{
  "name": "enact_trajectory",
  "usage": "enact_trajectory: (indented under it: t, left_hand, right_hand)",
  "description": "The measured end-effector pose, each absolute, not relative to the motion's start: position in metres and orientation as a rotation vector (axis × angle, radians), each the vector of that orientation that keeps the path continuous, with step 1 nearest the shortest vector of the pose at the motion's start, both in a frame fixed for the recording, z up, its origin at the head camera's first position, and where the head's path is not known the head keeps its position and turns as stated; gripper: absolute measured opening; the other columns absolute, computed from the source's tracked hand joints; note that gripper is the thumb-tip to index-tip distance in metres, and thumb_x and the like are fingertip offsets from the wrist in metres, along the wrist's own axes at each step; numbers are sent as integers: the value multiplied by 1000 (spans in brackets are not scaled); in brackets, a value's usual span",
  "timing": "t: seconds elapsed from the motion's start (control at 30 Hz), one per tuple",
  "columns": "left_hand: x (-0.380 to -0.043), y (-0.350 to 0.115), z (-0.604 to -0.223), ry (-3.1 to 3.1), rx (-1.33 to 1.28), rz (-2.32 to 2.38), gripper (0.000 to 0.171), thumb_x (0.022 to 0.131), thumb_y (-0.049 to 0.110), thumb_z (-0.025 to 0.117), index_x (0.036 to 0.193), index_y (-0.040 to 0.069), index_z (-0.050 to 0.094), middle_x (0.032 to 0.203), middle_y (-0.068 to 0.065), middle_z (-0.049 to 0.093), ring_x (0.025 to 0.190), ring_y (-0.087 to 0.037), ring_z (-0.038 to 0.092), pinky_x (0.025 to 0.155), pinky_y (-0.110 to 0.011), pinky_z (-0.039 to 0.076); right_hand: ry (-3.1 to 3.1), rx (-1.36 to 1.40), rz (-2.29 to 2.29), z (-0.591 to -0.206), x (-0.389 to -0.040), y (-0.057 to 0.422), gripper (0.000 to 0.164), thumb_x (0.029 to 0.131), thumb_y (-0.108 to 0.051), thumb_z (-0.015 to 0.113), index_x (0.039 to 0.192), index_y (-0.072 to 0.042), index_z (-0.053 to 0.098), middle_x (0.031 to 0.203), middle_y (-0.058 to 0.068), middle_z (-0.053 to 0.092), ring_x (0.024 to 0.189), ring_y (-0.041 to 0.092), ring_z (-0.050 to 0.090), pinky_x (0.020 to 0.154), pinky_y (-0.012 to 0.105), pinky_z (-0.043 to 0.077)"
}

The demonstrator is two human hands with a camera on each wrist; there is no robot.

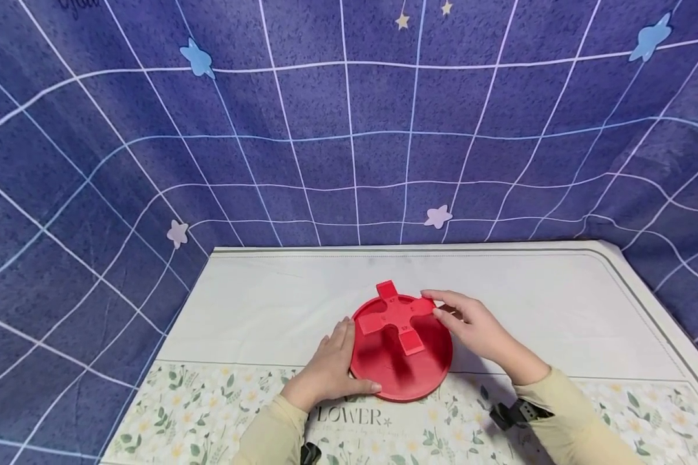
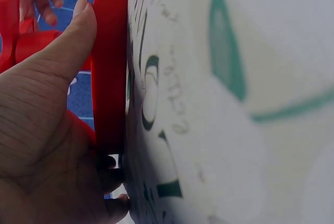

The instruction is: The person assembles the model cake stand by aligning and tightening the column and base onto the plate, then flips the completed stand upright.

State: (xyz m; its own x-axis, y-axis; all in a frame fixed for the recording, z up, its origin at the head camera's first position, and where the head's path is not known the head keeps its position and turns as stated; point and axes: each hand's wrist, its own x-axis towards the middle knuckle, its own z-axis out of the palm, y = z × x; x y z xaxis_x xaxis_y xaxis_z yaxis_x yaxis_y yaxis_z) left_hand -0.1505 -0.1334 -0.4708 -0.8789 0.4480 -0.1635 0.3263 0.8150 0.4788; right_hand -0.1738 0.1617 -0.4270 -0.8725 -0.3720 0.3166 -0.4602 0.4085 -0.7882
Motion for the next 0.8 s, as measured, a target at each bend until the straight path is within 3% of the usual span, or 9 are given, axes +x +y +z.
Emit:
enact_trajectory:
  t: [0.13,0.33,0.63,0.8]
  left_hand:
    - [-151,-135,-469,2742,598,633,125,72,66,73,154,-3,9,161,-19,11,148,-34,8,117,-53,14]
    - [-152,-134,-469,2749,600,622,124,72,67,72,154,-3,11,161,-19,12,148,-33,9,117,-53,15]
    - [-151,-133,-468,2729,605,666,125,72,65,73,154,-5,10,160,-21,11,148,-36,8,117,-55,14]
    - [-149,-132,-470,2732,593,657,124,73,66,72,154,-3,9,161,-20,11,148,-34,8,117,-53,14]
  right_hand:
    - [-2559,739,1561,-428,-165,168,37,91,-4,67,127,1,63,122,14,64,99,24,67,80,26,56]
    - [-2529,800,1529,-426,-151,163,36,86,-12,75,120,-3,68,107,4,68,81,11,65,71,28,56]
    - [-2539,780,1228,-429,-137,141,47,74,-31,86,114,-12,71,97,-10,66,80,9,60,63,28,54]
    - [-2498,787,1037,-429,-133,133,50,72,-37,86,112,-11,72,90,-9,65,77,9,59,62,26,53]
